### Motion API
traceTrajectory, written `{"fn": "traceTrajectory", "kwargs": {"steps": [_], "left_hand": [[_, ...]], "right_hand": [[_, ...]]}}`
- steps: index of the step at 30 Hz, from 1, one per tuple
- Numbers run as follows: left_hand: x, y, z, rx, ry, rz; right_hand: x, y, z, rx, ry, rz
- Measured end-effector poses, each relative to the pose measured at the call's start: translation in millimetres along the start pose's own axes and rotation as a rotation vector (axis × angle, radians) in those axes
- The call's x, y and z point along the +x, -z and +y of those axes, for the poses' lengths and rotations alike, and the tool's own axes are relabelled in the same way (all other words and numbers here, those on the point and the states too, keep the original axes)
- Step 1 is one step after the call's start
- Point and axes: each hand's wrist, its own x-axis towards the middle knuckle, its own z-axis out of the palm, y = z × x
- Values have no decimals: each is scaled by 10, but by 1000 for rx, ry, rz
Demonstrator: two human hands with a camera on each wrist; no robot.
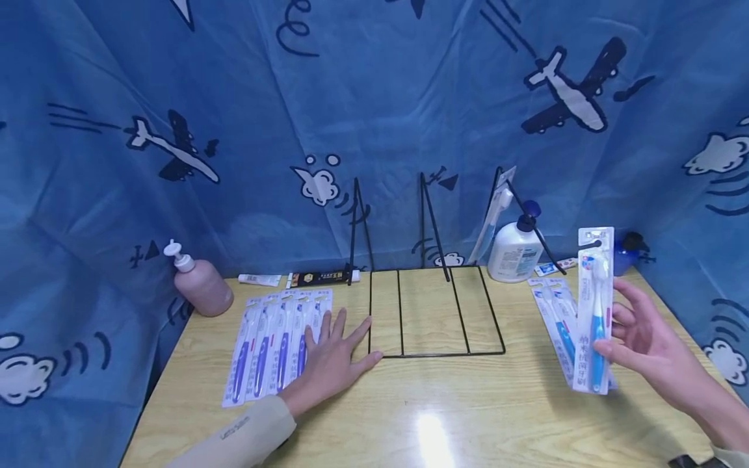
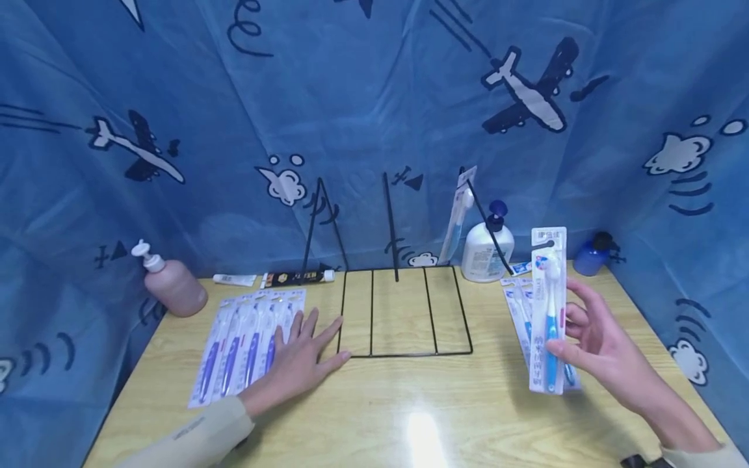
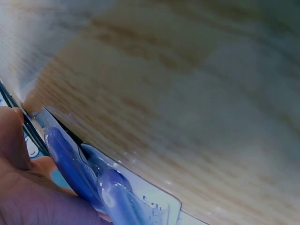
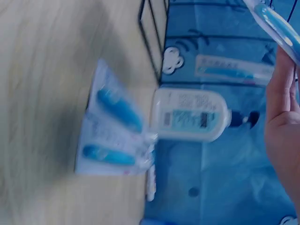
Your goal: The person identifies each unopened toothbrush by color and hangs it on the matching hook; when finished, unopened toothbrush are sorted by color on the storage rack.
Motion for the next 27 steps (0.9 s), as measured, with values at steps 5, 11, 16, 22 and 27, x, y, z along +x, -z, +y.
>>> {"fn": "traceTrajectory", "kwargs": {"steps": [5, 11, 16, 22, 27], "left_hand": [[21, 10, 23, 6, -5, -6], [12, 29, 38, 25, 16, -25], [3, 14, 24, 19, 15, -24], [0, 6, 14, -7, 3, -8], [2, 44, 33, 9, 9, -16]], "right_hand": [[-52, -132, -135, 27, 87, -22], [-85, -245, -188, 118, 182, -129], [-117, -331, -175, 94, 202, -165], [-127, -414, -114, 23, 175, -119], [-62, -466, -112, -124, 130, -62]]}}
